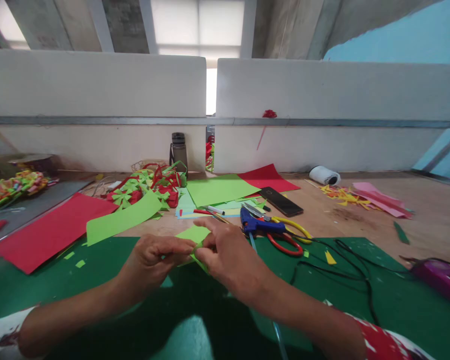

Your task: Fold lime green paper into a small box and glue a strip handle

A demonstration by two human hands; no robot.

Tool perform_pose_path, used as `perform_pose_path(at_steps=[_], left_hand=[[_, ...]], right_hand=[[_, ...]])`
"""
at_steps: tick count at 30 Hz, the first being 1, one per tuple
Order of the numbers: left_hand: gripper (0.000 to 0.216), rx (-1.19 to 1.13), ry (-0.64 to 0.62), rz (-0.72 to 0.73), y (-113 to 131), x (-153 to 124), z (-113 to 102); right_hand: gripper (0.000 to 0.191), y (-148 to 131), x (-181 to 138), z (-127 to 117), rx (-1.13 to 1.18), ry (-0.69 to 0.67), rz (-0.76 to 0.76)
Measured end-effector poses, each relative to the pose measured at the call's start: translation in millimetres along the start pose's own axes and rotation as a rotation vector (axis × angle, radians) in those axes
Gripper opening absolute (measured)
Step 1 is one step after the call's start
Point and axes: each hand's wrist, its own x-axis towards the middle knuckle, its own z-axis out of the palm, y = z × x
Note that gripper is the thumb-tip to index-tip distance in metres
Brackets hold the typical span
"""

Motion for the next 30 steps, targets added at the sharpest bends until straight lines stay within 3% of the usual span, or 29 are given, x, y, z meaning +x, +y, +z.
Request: perform_pose_path(at_steps=[6, 10, 12, 19, 30], left_hand=[[0.012, -0.014, 0.033, 0.030, 0.1, 0.2, 0.7], [0.012, 0.005, 0.043, 0.037, 1.4, 0.4, 0.5], [0.012, 0.017, 0.038, 0.032, 1.7, 0.1, 0.1], [0.013, 0.045, 0.028, 0.041, 0.4, -0.3, -1.8], [0.010, 0.037, -0.016, -0.093, 3.4, -0.2, -1.5]], right_hand=[[0.030, 3.3, -1.8, 1.8, -0.082, -0.008, -0.023], [0.012, 3.6, -3.1, 1.6, -0.217, -0.014, -0.041], [0.014, 5.7, -3.6, 2.0, -0.265, -0.013, -0.063], [0.020, 11.1, -6.4, 3.1, -0.470, 0.147, -0.197], [0.021, 11.7, -5.2, 6.3, -0.407, 0.154, -0.355]])
